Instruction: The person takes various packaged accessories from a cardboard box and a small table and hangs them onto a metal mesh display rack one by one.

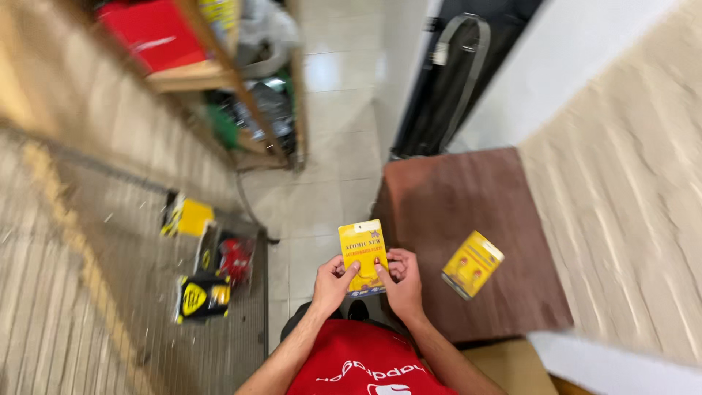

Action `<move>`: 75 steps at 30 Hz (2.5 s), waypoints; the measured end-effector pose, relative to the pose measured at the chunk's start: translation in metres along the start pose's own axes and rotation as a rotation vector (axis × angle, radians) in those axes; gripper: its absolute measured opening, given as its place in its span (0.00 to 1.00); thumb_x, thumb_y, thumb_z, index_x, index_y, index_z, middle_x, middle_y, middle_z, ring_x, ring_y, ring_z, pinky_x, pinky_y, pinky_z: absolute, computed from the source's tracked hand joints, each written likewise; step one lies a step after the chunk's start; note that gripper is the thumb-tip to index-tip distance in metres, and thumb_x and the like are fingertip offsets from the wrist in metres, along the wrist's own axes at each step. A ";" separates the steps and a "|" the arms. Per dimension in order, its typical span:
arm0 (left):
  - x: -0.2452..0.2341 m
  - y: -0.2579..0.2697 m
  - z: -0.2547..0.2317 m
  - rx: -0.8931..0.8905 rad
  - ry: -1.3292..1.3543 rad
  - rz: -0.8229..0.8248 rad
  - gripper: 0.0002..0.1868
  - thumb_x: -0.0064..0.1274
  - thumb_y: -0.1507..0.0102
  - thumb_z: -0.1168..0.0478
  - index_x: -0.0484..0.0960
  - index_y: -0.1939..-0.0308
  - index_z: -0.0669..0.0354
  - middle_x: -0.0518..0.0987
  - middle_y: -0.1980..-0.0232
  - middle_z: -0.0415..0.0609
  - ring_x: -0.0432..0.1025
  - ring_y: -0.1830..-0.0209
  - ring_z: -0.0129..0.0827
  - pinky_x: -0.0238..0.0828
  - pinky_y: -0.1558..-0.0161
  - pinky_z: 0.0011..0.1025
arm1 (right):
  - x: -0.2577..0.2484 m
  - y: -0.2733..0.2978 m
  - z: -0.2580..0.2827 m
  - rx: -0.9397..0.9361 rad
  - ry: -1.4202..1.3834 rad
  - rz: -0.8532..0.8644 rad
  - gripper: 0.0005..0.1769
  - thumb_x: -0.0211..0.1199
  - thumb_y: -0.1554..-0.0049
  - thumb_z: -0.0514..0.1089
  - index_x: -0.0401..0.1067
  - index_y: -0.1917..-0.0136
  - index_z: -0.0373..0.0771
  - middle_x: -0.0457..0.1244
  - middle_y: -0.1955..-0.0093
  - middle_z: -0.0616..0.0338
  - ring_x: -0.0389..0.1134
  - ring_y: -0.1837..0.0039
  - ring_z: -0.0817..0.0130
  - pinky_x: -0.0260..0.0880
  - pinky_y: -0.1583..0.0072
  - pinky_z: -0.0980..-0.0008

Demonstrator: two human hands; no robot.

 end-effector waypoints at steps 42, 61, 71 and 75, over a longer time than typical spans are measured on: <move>-0.306 0.598 0.189 -0.218 0.026 -1.212 0.14 0.65 0.39 0.52 0.82 0.59 0.57 0.86 0.68 0.50 0.83 0.69 0.36 0.78 0.66 0.31 | 0.368 0.502 -0.071 0.152 0.214 1.535 0.20 0.77 0.50 0.33 0.75 0.45 0.36 0.68 0.57 0.57 0.68 0.55 0.73 0.71 0.50 0.72; -0.381 0.638 0.172 -0.146 -0.201 -1.378 0.41 0.53 0.32 0.64 0.48 0.19 0.60 0.83 0.50 0.64 0.81 0.54 0.59 0.78 0.55 0.52 | 0.479 0.579 -0.064 -0.439 0.234 1.592 0.23 0.59 0.34 0.36 0.68 0.27 0.42 0.62 0.42 0.45 0.72 0.43 0.49 0.76 0.47 0.56; -0.391 0.616 0.198 -0.221 -0.190 -1.428 0.44 0.54 0.33 0.61 0.47 0.18 0.47 0.83 0.52 0.60 0.81 0.56 0.57 0.79 0.56 0.50 | 0.496 0.570 -0.095 -0.456 0.307 1.628 0.22 0.55 0.33 0.36 0.68 0.26 0.43 0.58 0.40 0.46 0.71 0.44 0.48 0.76 0.47 0.56; -0.385 0.619 0.201 -0.256 -0.117 -1.454 0.44 0.54 0.33 0.61 0.47 0.18 0.48 0.84 0.52 0.60 0.81 0.57 0.57 0.78 0.56 0.50 | 0.498 0.569 -0.106 -0.440 0.308 1.654 0.23 0.57 0.35 0.35 0.70 0.27 0.44 0.59 0.41 0.46 0.71 0.44 0.47 0.76 0.46 0.57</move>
Point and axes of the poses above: each hand's wrist, its own y-axis away from the middle knuckle, its own x-axis out of the palm, z = x × y, the point moved 10 cm from there along -y, towards the middle knuckle
